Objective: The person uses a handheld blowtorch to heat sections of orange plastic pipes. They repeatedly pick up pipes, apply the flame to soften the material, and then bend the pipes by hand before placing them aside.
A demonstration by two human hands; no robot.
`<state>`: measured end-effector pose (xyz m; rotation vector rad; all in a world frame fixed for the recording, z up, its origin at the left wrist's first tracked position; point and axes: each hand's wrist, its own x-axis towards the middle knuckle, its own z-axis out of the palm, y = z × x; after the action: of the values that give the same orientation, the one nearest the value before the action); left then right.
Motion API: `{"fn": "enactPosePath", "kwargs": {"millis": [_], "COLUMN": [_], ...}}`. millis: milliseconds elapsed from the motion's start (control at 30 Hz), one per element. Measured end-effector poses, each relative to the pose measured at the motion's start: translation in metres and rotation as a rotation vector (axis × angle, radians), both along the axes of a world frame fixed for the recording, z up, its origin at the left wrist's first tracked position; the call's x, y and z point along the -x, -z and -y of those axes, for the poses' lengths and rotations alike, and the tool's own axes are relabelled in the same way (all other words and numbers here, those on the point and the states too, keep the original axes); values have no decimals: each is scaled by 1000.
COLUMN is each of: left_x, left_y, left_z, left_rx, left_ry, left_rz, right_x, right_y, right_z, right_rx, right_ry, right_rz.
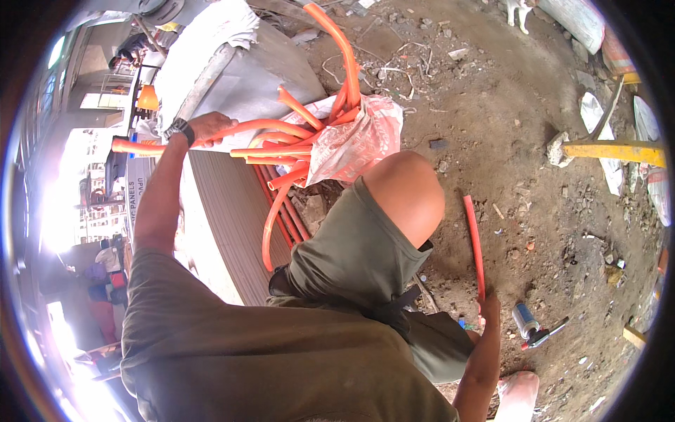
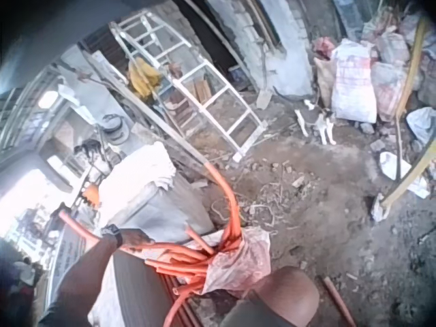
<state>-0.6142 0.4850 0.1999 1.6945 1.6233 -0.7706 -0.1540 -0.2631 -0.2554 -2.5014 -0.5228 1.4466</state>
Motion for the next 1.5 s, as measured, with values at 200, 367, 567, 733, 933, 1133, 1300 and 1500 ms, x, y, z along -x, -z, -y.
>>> {"fn": "enactPosePath", "kwargs": {"millis": [200, 367, 567, 733, 933, 1133, 1300, 1500], "left_x": [34, -101, -45, -157, -428, -568, -604, -547], "left_y": [143, 173, 186, 117, 20, 108, 231, 339], "left_z": [-42, -3, -18, -10, 153, 318, 456, 575], "left_rx": [-161, -110, -430, -573, -312, 151, 340, 388], "left_ry": [1158, 874, 1081, 727, 1047, 1924, 2331, 1555], "left_rz": [293, -195, 111, 635, 752, 611, 502, 1240], "right_x": [20, 7, 23, 22, 33, 43, 89, 158], "right_y": [38, 5, 24, 14, 2, -49, -125, -114], "right_z": [-9, 6, 9, 14, 27, 74, 161, 135], "right_rx": [-33, 7, -74, 77, -34, -80, 146, 20], "right_ry": [-145, -157, -65, 53, 211, 342, 304, 413], "right_rz": [-23, 113, 224, 174, 196, 166, 352, 592]}}
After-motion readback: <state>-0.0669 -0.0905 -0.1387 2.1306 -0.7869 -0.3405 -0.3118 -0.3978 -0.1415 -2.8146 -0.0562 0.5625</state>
